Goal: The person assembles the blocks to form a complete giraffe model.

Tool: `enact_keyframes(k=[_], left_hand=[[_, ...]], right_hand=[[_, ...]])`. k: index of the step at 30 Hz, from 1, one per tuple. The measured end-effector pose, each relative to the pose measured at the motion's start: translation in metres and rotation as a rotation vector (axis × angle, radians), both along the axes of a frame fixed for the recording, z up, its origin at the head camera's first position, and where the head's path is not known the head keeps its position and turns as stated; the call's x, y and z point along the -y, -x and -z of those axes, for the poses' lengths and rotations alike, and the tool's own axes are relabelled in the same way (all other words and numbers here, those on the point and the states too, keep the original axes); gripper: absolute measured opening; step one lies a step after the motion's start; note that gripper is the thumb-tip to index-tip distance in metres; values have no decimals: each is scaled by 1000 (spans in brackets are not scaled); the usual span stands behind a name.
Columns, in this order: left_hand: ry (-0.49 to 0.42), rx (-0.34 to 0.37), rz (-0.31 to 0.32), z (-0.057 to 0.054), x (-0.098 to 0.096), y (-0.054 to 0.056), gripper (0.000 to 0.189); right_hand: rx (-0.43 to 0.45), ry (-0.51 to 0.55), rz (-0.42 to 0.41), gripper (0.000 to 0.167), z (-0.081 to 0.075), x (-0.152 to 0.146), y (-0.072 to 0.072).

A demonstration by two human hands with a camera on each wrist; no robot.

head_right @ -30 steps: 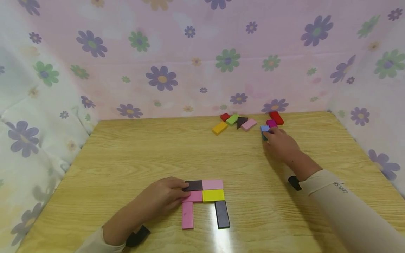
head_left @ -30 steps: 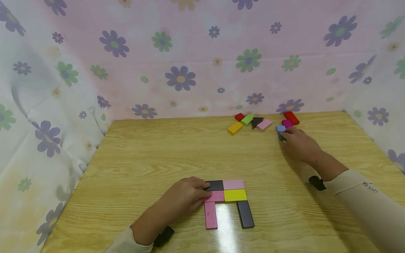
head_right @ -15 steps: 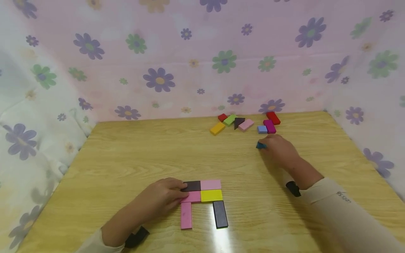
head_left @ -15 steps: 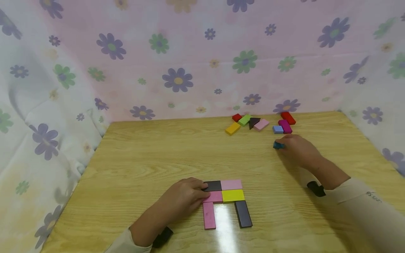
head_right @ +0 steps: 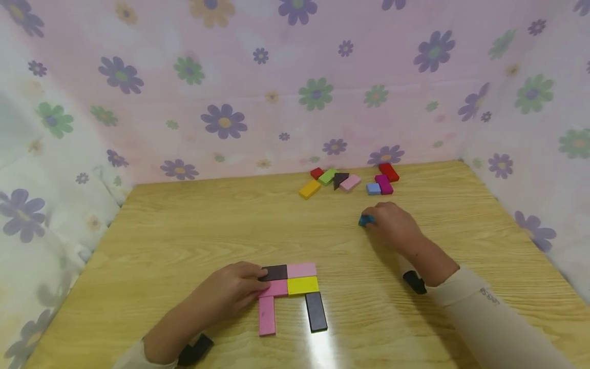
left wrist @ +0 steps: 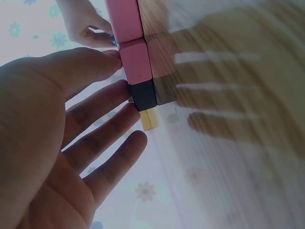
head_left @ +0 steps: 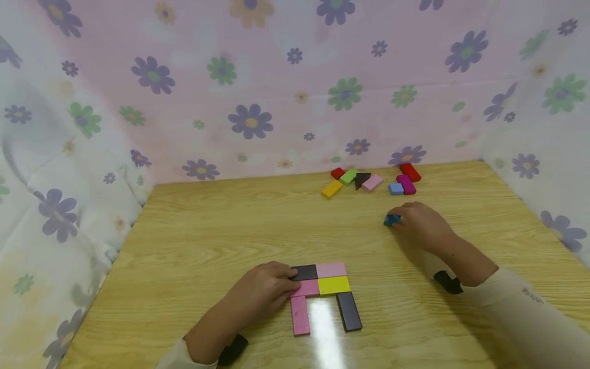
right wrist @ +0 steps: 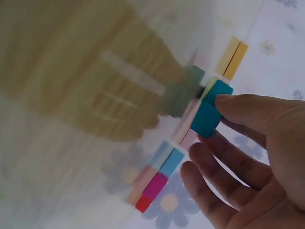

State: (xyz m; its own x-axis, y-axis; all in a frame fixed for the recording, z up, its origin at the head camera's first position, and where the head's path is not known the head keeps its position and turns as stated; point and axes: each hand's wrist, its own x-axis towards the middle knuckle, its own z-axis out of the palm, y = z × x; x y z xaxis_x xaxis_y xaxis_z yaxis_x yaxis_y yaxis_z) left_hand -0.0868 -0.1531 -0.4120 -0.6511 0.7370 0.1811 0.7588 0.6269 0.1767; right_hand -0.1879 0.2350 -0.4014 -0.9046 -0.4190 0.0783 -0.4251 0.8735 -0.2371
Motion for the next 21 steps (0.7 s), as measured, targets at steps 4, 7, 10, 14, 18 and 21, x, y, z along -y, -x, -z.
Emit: enact_keyframes(k=[4,7,10,14,18,21], left_hand=[[0,-8,4,-1,-1,1,19],[1,-3,-4,0,0,0,19],[-1,0,-11,2,0,0,19],[-10,-3,-12,2,0,1,19],[-14,7,-15,2,1,1,19],[-3,19,-17,2,2,2,19]], right_hand=[[-28,42,3,27,-5,13,-15],[-69,68,-25,30,-8,25,-27],[-133,77,-73,32,-10,36,-39],[-246,94,-158,35,-14,51,-56],[-337,134,-262,37,-15,69,-73],[-370,168,-343,38,-15,83,-86]])
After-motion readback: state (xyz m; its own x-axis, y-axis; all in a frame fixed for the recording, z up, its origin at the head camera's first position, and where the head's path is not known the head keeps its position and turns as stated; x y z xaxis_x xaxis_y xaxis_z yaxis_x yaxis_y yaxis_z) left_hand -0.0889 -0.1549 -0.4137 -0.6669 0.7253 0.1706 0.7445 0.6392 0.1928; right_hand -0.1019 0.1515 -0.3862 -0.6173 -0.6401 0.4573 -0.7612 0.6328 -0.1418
